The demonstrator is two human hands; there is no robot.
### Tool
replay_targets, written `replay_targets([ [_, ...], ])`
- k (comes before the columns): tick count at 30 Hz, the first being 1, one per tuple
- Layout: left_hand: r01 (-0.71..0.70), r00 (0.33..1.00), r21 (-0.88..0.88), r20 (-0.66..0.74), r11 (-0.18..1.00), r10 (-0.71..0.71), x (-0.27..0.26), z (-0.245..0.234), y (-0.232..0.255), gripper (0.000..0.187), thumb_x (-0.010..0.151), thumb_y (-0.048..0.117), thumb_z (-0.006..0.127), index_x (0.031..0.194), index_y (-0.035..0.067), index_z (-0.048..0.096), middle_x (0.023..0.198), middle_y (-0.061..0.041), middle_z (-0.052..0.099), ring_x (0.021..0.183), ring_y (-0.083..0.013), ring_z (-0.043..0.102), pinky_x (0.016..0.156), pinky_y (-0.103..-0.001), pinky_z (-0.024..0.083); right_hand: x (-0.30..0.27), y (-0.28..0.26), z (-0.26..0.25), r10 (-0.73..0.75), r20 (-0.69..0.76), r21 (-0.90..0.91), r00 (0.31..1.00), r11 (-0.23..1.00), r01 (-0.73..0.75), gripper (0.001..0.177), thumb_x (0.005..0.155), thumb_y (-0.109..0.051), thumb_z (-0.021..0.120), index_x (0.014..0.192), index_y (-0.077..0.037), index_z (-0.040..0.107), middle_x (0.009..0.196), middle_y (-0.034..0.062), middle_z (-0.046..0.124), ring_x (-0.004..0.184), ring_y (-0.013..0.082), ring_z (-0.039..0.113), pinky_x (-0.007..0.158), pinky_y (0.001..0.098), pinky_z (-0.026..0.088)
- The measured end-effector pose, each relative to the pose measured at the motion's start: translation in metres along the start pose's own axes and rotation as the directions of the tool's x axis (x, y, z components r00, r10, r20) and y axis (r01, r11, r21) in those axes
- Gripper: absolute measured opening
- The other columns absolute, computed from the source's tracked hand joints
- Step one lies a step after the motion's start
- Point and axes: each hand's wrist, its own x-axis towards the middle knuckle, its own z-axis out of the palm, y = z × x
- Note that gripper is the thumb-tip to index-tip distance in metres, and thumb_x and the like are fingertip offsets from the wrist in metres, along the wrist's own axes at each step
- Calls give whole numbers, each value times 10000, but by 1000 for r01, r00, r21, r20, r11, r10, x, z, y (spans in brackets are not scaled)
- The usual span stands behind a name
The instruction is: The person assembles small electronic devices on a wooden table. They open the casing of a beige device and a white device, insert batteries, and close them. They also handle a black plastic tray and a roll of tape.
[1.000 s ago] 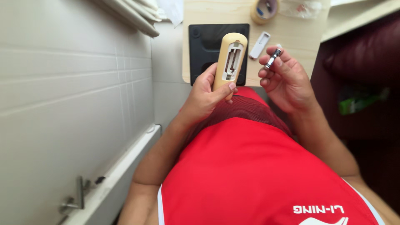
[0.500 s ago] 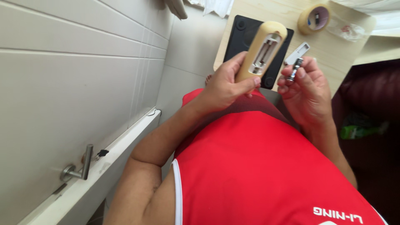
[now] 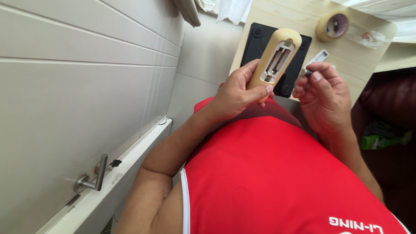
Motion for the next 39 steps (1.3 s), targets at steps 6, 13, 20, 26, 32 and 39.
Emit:
replay_targets([
  [6,42,997,179,-71,983,-30,-4,0,5,371,988,153,662,1314,11,554,984,-36,639,806,-76,613,652,-243,555,-7,-6,17,-351,62,-529,934,782,329,135,1158,-72,696,1194,29,614,978,105,660,820,160,632,761,263,530],
  [13,-87,990,368,-69,926,120,-6,2,1,269,1022,213,680,1193,21,600,966,-8,619,868,-60,559,780,-254,506,4,-23,76,-469,283,-841,837,297,451,202,992,25,795,1100,42,625,1016,108,693,895,140,671,815,249,545],
  [20,-95,986,458,-82,884,148,-9,0,3,260,1019,243,671,1161,36,604,914,-10,659,827,-50,616,743,-247,529,11,-20,83,-519,509,-817,687,-39,576,223,985,68,883,1062,47,675,1036,171,720,912,224,714,914,363,571],
  [26,-76,971,429,-173,900,164,-9,3,-6,297,1026,337,676,1081,46,653,787,34,641,706,-20,555,626,-233,479,14,-4,79,-536,429,-862,727,-1,507,201,938,35,871,1105,-4,766,1014,118,655,923,221,636,722,294,511],
  [32,-21,945,597,-251,802,212,-15,5,-6,312,985,410,694,975,97,703,716,56,648,658,-3,574,611,-225,483,5,2,81,-547,453,-848,704,-19,530,218,895,108,853,1053,19,733,1199,201,596,1019,295,636,811,342,512],
  [39,-22,958,631,-210,775,198,-11,10,-9,299,962,390,726,964,92,703,714,49,675,644,-14,614,634,-233,502,-5,6,56,-438,349,-840,828,247,484,151,1059,100,794,1168,28,719,1374,180,640,1120,241,747,937,283,640],
])
